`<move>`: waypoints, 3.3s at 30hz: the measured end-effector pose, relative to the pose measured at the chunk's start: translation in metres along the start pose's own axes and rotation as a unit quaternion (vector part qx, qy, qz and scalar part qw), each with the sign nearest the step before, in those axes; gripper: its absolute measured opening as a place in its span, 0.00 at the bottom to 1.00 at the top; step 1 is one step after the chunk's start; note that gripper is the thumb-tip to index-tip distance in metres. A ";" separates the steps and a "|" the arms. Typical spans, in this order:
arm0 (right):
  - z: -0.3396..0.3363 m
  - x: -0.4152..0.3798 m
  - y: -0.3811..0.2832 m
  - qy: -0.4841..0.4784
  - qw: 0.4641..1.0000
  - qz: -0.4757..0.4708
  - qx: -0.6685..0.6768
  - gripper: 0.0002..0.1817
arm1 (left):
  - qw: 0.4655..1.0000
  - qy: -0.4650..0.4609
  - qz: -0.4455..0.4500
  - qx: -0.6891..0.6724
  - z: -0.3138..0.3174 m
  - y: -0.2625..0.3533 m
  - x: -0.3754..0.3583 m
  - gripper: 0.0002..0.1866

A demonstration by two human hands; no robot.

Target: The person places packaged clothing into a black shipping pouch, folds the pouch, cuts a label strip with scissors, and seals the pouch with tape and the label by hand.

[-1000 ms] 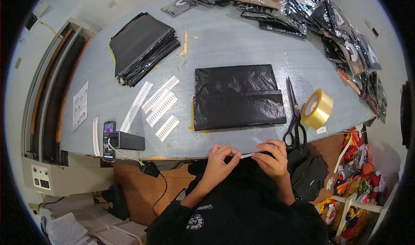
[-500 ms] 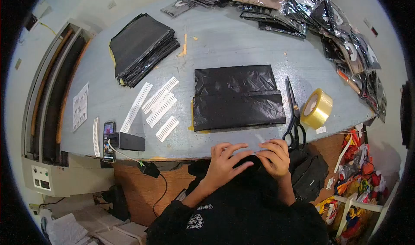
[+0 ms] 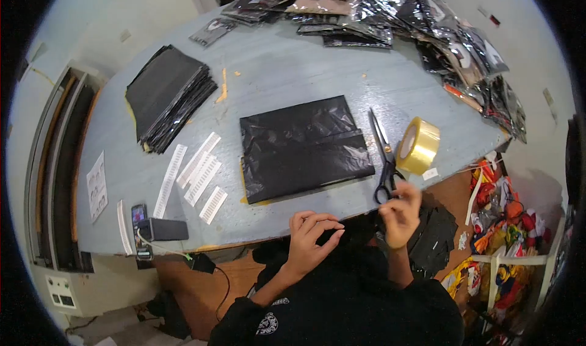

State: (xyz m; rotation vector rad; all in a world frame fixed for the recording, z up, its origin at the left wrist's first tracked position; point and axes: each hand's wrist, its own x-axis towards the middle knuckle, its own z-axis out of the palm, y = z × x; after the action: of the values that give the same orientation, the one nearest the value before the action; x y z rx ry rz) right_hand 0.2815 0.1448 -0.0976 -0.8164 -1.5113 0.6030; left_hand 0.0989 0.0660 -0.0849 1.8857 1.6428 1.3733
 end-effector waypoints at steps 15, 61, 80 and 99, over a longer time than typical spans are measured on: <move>-0.052 0.062 0.046 0.055 0.990 0.097 0.081 0.05 | 0.989 -0.126 0.053 -0.051 -0.002 0.010 0.006 0.11; 0.077 0.039 0.013 -0.372 0.815 0.279 0.346 0.07 | 0.938 -0.217 0.093 -0.252 -0.057 -0.014 0.038 0.27; 0.077 -0.043 -0.021 0.024 0.954 0.144 0.262 0.07 | 0.994 0.072 -0.028 -0.072 -0.039 -0.005 -0.001 0.24; 0.050 0.020 -0.043 -0.329 0.859 -0.371 0.131 0.07 | 0.990 0.080 -0.033 -0.115 -0.040 0.001 0.014 0.03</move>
State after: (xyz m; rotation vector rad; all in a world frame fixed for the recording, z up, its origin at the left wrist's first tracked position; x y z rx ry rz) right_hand 0.2260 0.1387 -0.0570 0.2594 -2.1266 0.4924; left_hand 0.0667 0.0640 -0.0579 1.6147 1.5268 1.6454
